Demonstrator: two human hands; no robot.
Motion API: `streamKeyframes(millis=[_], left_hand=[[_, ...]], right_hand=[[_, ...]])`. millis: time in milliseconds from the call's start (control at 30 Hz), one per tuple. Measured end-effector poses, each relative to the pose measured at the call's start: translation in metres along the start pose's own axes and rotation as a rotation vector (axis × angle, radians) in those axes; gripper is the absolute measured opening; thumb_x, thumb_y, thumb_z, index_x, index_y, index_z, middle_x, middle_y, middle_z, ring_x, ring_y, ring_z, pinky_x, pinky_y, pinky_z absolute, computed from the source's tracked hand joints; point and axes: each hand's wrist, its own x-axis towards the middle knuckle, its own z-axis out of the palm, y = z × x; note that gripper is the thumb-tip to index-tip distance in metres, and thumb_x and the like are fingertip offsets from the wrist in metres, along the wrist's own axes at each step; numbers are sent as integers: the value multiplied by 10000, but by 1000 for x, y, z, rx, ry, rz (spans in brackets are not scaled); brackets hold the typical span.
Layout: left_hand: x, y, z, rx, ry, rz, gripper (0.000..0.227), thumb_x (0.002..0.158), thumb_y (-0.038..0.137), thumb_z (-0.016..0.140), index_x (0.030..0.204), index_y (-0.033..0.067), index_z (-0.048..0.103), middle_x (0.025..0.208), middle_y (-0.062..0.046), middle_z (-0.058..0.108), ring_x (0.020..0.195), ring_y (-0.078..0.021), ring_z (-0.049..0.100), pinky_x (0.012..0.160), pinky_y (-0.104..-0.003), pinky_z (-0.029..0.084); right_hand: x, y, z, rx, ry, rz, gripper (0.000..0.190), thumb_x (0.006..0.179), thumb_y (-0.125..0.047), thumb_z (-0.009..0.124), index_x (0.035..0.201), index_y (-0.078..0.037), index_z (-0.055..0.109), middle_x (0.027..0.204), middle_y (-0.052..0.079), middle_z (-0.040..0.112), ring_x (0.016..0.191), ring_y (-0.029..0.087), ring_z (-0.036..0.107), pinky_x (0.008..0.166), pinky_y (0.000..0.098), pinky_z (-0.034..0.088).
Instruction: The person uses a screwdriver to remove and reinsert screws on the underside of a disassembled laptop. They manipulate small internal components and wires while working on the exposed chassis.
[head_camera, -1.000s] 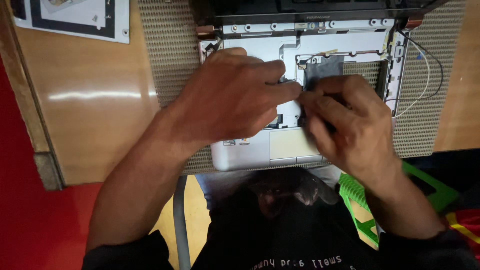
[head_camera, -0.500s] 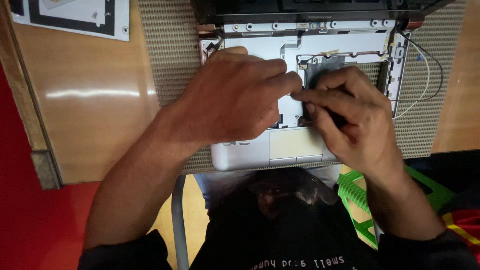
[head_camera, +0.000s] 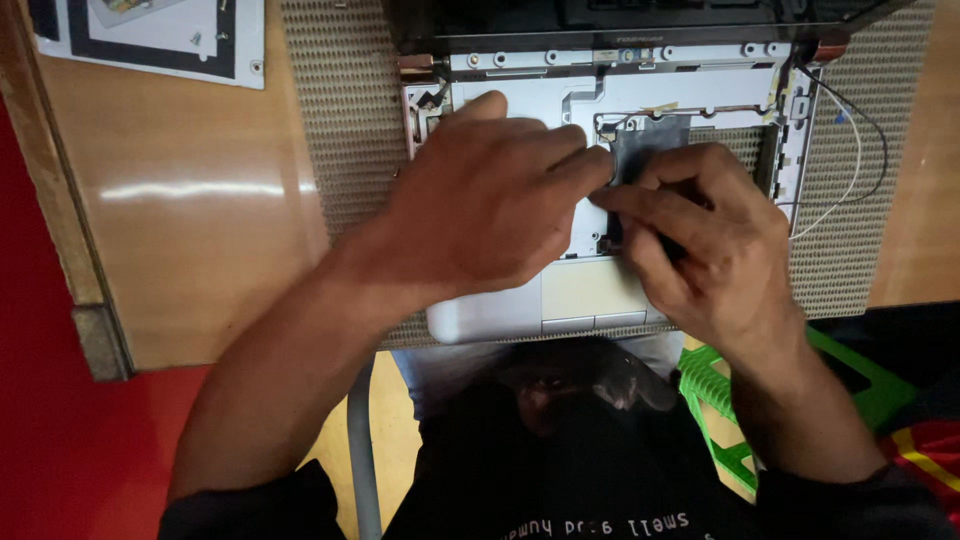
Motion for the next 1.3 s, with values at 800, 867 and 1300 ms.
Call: streamKeyframes(millis=[800,867,1300], left_hand=[[0,-5,-3,31,-99,55,128,858,91,697,968,137,649,790,-11,570,646,-249,558,675,-416,389],[-1,-6,-2,14,-81,62,156,832,88,711,964,135,641,790,-13,563,650,-258,556,665,-416,379],[-4,-10,-1,-56,-38,63,129,875,71,678,992,120,661,789,-26,558,615,-271,536,642,-422,363]], right_hand=[[5,26,-26,-119,-330,-87,403,933,-15,650,1327,14,730,1063,181,424,953,308,510,612,341,559],[10,20,-31,140,-238,15,195,904,-57,708,1090,1,712,934,134,472,852,250,487,639,321,460],[19,17,-19,939,-153,3,367,912,-154,322,546,-121,329,537,21,363,463,159,377,511,331,344]])
